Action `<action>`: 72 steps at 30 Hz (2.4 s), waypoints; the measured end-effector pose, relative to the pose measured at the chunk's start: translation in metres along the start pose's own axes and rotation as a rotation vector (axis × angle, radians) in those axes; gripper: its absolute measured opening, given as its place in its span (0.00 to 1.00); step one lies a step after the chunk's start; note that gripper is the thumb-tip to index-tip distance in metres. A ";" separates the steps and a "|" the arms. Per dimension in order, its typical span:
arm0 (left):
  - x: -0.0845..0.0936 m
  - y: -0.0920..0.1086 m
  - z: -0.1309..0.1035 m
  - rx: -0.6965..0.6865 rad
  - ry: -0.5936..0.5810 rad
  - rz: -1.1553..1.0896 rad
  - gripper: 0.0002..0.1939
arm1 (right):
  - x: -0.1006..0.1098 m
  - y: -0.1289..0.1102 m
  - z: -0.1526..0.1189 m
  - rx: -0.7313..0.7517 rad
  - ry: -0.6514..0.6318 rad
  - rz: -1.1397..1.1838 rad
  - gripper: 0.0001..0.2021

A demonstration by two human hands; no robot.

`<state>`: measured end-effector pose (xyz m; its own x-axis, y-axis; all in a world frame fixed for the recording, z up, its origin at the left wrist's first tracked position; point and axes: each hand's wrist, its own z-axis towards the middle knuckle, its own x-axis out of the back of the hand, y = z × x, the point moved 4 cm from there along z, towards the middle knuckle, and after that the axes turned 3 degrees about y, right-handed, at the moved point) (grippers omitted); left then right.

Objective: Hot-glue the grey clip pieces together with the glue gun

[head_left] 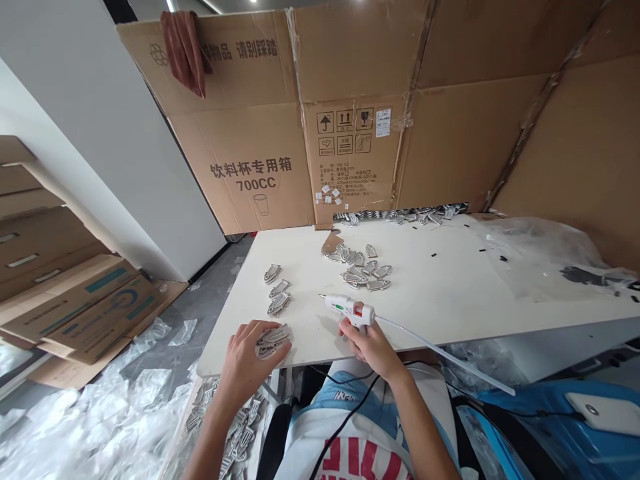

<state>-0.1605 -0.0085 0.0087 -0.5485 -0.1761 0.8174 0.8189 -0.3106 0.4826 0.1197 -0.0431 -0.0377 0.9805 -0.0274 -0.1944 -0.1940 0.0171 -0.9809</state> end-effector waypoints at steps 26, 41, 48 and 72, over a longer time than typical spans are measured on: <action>0.022 -0.004 -0.003 0.129 0.162 0.074 0.22 | 0.002 0.003 0.000 -0.022 0.003 -0.029 0.20; -0.024 0.016 -0.002 0.127 0.005 -0.199 0.17 | 0.002 0.003 -0.003 -0.055 0.010 -0.018 0.23; -0.050 0.036 0.019 0.311 -0.094 -0.776 0.27 | 0.003 0.007 0.000 -0.041 0.007 -0.008 0.23; -0.064 0.041 0.023 0.258 -0.094 -0.880 0.24 | 0.001 0.000 -0.005 -0.071 -0.034 -0.212 0.22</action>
<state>-0.0877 0.0113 -0.0161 -0.9847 0.1051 0.1390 0.1314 -0.0764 0.9884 0.1210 -0.0486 -0.0379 0.9998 0.0113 0.0156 0.0162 -0.0559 -0.9983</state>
